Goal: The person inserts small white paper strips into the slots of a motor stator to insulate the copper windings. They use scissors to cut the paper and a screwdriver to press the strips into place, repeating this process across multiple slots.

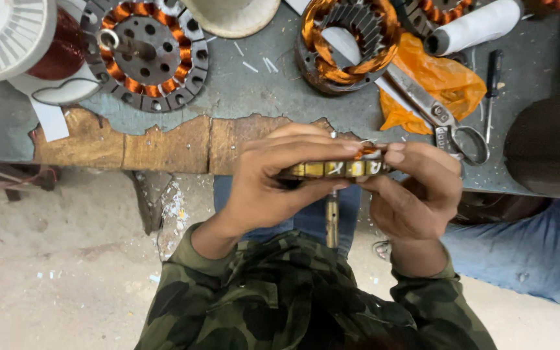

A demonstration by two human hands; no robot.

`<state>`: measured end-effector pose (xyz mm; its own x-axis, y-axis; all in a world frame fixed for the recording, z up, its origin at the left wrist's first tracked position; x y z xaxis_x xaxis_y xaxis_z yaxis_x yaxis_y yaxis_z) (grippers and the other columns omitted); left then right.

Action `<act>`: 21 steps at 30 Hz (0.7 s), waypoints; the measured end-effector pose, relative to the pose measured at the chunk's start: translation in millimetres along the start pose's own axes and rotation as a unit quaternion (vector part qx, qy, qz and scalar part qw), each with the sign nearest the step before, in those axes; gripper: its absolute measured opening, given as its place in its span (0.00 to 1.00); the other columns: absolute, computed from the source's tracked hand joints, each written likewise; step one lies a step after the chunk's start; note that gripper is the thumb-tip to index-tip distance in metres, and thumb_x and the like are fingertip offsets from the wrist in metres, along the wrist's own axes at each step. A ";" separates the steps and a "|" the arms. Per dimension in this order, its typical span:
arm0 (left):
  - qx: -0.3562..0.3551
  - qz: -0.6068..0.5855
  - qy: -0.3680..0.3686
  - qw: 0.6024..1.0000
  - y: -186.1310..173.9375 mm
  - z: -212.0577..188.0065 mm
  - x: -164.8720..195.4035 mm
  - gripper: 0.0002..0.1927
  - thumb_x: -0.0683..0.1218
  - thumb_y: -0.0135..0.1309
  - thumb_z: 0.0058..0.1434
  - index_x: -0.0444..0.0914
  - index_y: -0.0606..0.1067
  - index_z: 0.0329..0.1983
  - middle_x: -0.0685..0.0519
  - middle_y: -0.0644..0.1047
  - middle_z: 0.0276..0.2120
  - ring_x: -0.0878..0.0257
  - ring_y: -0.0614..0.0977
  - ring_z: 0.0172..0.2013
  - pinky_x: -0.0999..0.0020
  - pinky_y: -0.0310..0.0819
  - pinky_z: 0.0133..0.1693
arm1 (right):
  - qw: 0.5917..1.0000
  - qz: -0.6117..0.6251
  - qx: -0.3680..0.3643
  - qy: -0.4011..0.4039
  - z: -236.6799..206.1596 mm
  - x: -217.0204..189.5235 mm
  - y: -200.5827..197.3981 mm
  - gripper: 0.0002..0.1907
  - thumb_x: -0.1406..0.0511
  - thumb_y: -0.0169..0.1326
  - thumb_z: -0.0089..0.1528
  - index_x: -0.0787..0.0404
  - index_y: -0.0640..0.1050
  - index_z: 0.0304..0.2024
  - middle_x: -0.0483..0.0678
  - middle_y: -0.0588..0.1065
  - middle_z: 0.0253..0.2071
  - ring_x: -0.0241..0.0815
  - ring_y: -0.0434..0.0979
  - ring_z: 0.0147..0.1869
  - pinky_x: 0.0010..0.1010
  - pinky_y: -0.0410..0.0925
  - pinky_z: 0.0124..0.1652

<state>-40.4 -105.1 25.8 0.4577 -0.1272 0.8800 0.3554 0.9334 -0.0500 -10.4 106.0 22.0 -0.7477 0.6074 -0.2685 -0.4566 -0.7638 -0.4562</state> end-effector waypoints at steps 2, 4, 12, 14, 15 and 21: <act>0.017 0.001 -0.006 1.000 1.6 -0.6 1.5 0.20 0.38 0.69 0.62 0.41 0.79 0.57 0.55 0.83 0.51 0.61 0.85 0.53 0.67 0.79 0.59 | 0.999 -0.016 -0.009 -0.034 -1.4 2.5 -2.0 0.12 0.76 0.73 0.56 0.66 0.82 0.38 0.55 0.71 0.51 0.53 0.77 0.53 0.38 0.76 0.49; 0.033 0.013 -0.001 0.999 3.4 1.6 3.4 0.18 0.38 0.68 0.63 0.40 0.79 0.56 0.55 0.83 0.51 0.61 0.85 0.52 0.67 0.79 0.58 | 0.999 -0.022 -0.018 -0.033 -1.4 5.4 -4.2 0.12 0.79 0.70 0.55 0.66 0.82 0.38 0.55 0.72 0.51 0.55 0.78 0.53 0.41 0.77 0.50; 0.064 0.028 0.004 0.998 -1.5 -3.9 7.8 0.19 0.41 0.66 0.62 0.40 0.79 0.57 0.51 0.84 0.50 0.63 0.86 0.50 0.66 0.81 0.55 | 0.998 0.030 0.007 0.051 10.1 -12.2 11.1 0.11 0.78 0.64 0.65 0.64 0.79 0.47 0.57 0.72 0.58 0.59 0.77 0.59 0.42 0.75 0.60; 0.072 0.032 0.002 0.997 -5.3 -7.0 6.5 0.20 0.42 0.66 0.62 0.41 0.80 0.58 0.52 0.84 0.50 0.65 0.86 0.48 0.68 0.82 0.53 | 0.998 0.040 0.031 0.037 8.2 -32.7 9.9 0.14 0.76 0.63 0.67 0.61 0.76 0.52 0.57 0.70 0.58 0.60 0.74 0.60 0.44 0.73 0.62; 0.073 0.033 0.005 0.997 -5.9 -7.0 5.9 0.20 0.42 0.66 0.63 0.42 0.80 0.58 0.52 0.84 0.50 0.66 0.87 0.47 0.69 0.83 0.51 | 0.996 0.065 0.051 0.033 6.6 -43.6 6.8 0.14 0.74 0.62 0.69 0.60 0.75 0.54 0.57 0.71 0.59 0.58 0.75 0.60 0.43 0.72 0.61; 0.064 0.062 0.039 0.995 1.7 -9.7 6.8 0.20 0.44 0.67 0.63 0.44 0.79 0.59 0.53 0.83 0.49 0.64 0.86 0.49 0.70 0.81 0.54 | 0.736 0.669 -0.100 0.044 17.4 -90.1 -11.6 0.06 0.63 0.46 0.73 0.56 0.68 0.49 0.57 0.79 0.41 0.55 0.82 0.42 0.49 0.78 0.38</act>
<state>-28.8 -107.6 27.1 0.5558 -0.0287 0.8308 0.1875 0.9780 -0.0917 53.8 56.4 66.3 -0.4259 -0.6393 -0.6402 0.7453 -0.6491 0.1524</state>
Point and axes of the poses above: each hand's wrist, its own z-axis towards the middle knuckle, its own y-axis out of the palm, x = y × z, the point moved 2 cm from there along z, towards the middle knuckle
